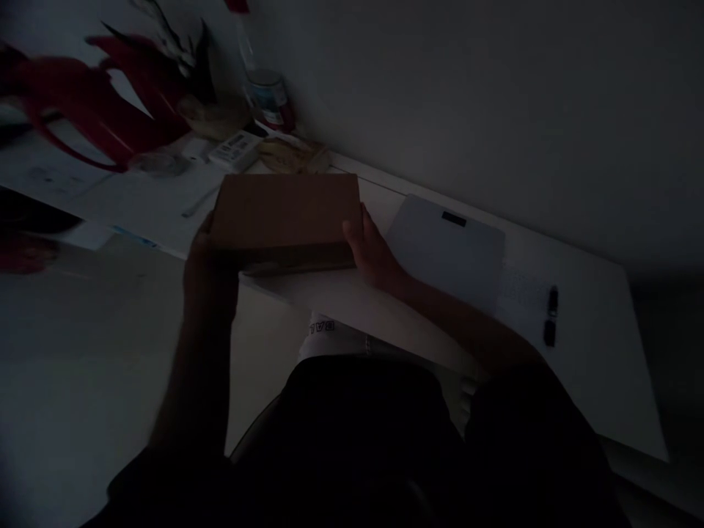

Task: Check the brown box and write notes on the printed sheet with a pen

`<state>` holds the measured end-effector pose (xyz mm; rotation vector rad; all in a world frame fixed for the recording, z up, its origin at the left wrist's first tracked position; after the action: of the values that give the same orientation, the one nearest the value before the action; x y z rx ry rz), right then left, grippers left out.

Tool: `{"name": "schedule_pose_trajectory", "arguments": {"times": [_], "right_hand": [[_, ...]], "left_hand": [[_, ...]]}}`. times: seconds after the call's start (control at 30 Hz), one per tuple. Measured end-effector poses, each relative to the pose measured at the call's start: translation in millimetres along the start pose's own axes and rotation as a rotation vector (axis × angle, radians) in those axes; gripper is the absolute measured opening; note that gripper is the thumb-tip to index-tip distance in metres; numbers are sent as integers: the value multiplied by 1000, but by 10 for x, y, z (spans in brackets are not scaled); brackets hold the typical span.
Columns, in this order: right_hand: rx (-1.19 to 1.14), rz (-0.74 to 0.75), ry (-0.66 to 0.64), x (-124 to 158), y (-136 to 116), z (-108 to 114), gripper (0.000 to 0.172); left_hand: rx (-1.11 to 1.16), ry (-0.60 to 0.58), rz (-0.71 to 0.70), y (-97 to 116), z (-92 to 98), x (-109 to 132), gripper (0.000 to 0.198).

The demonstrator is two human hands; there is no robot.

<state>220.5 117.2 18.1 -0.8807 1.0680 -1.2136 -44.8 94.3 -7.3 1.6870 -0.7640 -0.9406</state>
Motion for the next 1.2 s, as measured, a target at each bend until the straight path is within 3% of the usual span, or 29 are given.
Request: {"name": "schedule_pose_trajectory", "arguments": {"times": [0.1,0.27,0.63,0.8,0.97,1.2], "right_hand": [[-62,48,6,40,-61,-9,87],[-43,55,15,57,-72,-24,87],[-45,59,40,28,-19,-35,88],[-31,33,18,13,-14,-63,97],[-33,14,-9,43,-75,-85,93],[-39,11,1,151,-235,64,91]], "left_hand": [[43,52,71,7,-8,47,66],[100,100,134,-30,19,94,69],[109,170,46,59,-24,146,61],[131,206,37,91,-36,137,62],[126,290,87,138,2,140,65],[124,231,-18,407,-102,204,57]]}}
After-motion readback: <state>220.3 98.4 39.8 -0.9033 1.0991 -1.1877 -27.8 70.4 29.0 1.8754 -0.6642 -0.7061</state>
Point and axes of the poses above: each hand's wrist, its own x-axis away from the middle knuckle, its own z-axis out of the back of the hand, y = z × x, the point moved 8 cm from there along -x, towards the middle knuckle, and after that the axes turned 14 degrees about y, right-handed, at the moved point
